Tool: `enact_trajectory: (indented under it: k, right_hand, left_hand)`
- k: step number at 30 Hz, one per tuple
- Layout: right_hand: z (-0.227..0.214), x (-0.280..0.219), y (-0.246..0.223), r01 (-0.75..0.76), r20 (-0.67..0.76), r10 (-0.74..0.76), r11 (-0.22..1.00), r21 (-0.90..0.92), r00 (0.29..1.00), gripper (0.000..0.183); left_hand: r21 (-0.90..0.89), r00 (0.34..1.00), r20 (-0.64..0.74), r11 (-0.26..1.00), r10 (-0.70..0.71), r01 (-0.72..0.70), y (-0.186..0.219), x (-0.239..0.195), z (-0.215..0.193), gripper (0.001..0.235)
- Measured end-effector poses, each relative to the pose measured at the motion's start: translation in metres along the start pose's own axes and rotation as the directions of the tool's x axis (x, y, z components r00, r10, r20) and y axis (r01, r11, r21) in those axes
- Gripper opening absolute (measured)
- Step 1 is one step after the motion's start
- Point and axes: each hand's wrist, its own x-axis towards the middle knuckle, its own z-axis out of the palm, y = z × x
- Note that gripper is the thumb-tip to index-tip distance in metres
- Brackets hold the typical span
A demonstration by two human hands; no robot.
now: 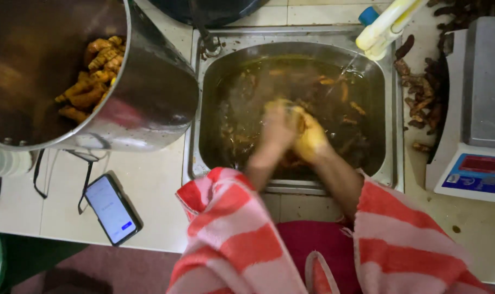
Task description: Washing turmeric roots in a sink filled with water to remove soil
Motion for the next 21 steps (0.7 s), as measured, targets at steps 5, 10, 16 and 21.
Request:
enact_trajectory:
  k: [5,10,16,21]
  right_hand:
    - [-0.029,-0.001,-0.004,0.027,-0.007,-0.028,0.999,-0.027,1.0,0.021]
    - [-0.038,0.023,-0.004,0.065,-0.01,-0.065,0.996,-0.056,0.998,0.024]
    - [-0.073,0.032,-0.011,0.109,-0.033,-0.113,0.989,-0.104,0.993,0.033]
    - [-0.084,0.046,0.002,0.183,0.051,-0.178,0.972,-0.145,0.983,0.027]
  left_hand:
    - [0.236,0.934,0.059,0.904,0.352,-0.356,0.0,-0.011,0.039,0.045]
    - [0.403,0.982,-0.027,0.901,0.185,-0.158,-0.037,0.047,0.075,0.041]
    - [0.554,0.867,0.011,0.719,0.498,-0.42,-0.029,0.026,0.088,0.022]
    - [0.679,0.977,-0.048,0.724,0.209,-0.122,-0.067,0.071,0.04,0.03]
